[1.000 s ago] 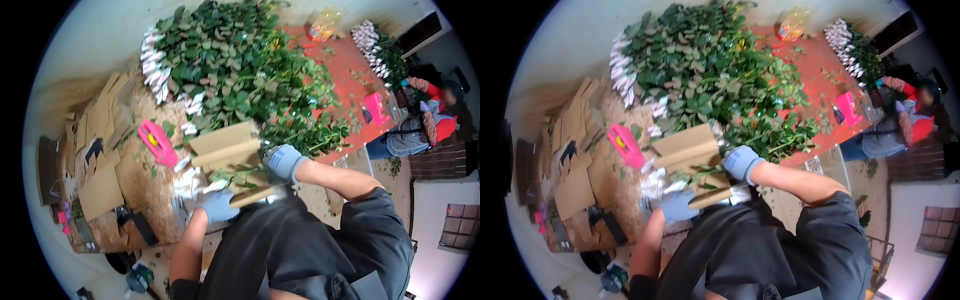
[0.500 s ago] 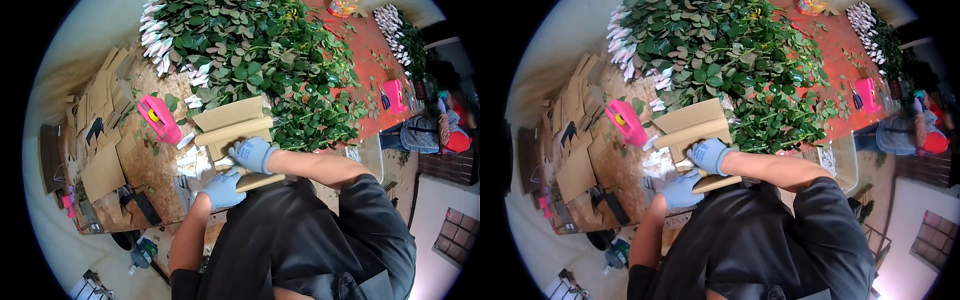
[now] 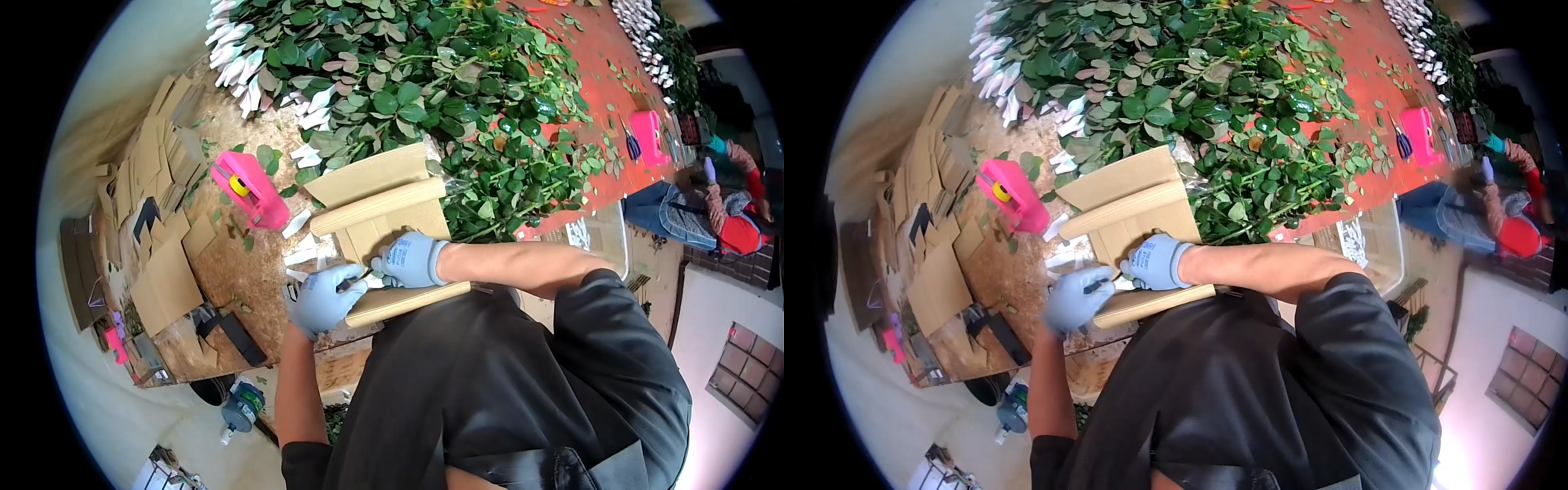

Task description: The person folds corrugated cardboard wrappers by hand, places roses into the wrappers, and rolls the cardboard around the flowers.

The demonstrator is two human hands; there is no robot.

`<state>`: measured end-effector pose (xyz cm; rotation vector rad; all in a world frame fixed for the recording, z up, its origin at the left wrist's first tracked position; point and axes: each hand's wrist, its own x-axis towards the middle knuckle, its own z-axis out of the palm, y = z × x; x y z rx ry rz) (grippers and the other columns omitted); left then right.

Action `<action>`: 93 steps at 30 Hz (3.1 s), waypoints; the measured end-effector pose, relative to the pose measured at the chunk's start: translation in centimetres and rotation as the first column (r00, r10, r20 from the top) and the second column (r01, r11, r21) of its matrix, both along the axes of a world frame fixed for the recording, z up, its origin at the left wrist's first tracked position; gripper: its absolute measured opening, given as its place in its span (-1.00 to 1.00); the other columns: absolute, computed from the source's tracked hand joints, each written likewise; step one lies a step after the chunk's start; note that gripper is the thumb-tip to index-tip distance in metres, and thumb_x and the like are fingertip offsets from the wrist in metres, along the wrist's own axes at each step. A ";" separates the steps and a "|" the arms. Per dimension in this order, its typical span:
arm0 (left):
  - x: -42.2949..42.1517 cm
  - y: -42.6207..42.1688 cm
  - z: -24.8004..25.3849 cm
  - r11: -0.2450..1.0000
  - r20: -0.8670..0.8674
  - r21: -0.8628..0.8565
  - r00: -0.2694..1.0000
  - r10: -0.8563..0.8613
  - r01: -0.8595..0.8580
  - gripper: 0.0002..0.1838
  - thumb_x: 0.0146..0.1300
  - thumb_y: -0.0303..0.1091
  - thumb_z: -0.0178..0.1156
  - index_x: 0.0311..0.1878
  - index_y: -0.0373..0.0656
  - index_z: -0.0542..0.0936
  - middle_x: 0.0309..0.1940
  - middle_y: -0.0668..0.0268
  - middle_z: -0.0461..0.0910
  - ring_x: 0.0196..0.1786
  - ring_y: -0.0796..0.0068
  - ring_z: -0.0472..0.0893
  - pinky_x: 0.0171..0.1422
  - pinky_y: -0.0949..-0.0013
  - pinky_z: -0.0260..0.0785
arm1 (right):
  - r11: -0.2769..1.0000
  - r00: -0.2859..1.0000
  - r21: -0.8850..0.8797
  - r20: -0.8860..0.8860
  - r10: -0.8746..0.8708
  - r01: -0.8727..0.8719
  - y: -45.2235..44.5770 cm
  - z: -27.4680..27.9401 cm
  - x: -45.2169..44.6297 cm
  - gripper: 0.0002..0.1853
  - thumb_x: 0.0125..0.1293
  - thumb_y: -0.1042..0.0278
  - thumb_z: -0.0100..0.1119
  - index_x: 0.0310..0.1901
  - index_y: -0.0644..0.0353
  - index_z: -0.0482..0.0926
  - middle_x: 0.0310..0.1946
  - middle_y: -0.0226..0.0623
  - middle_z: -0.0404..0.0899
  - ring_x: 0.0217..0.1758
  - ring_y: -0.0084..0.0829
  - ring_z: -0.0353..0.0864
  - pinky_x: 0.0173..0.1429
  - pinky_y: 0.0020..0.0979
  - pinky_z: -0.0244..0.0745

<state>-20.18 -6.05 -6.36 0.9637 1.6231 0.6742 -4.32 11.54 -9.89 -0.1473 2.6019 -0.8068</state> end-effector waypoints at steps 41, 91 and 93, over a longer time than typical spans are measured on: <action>-0.5 -2.6 5.3 0.991 -0.370 -0.063 0.920 -0.133 0.118 -0.41 0.33 0.03 0.26 0.27 -0.18 0.61 0.14 -0.03 0.66 0.23 -0.06 0.60 0.37 0.00 0.37 | 0.999 1.000 0.011 0.006 0.030 -0.030 -0.3 0.3 0.0 -0.67 0.42 0.28 0.06 0.14 0.11 0.59 -0.05 -0.04 0.73 0.03 0.01 0.74 0.06 0.00 0.61; 5.8 -0.9 1.0 0.940 -0.439 -0.029 0.841 -0.317 0.339 -0.54 0.45 -0.15 0.14 0.28 -0.22 0.62 0.21 -0.06 0.63 0.28 -0.10 0.57 0.41 0.04 0.40 | 0.582 0.793 0.619 -0.605 -0.075 0.528 20.2 12.3 -3.5 -0.77 0.28 0.40 0.11 -0.03 0.03 0.55 -0.17 -0.23 0.53 -0.04 -0.19 0.56 0.05 -0.16 0.44; 5.5 -0.9 0.8 0.942 -0.466 -0.005 0.833 -0.300 0.336 -0.55 0.44 -0.15 0.17 0.25 -0.23 0.64 0.21 -0.05 0.64 0.28 -0.08 0.58 0.42 0.05 0.39 | 0.614 0.668 0.453 -0.725 -0.168 0.647 21.2 12.6 -3.5 -0.67 0.26 0.45 0.12 0.07 0.03 0.55 -0.14 -0.22 0.54 -0.01 -0.15 0.56 0.08 -0.14 0.45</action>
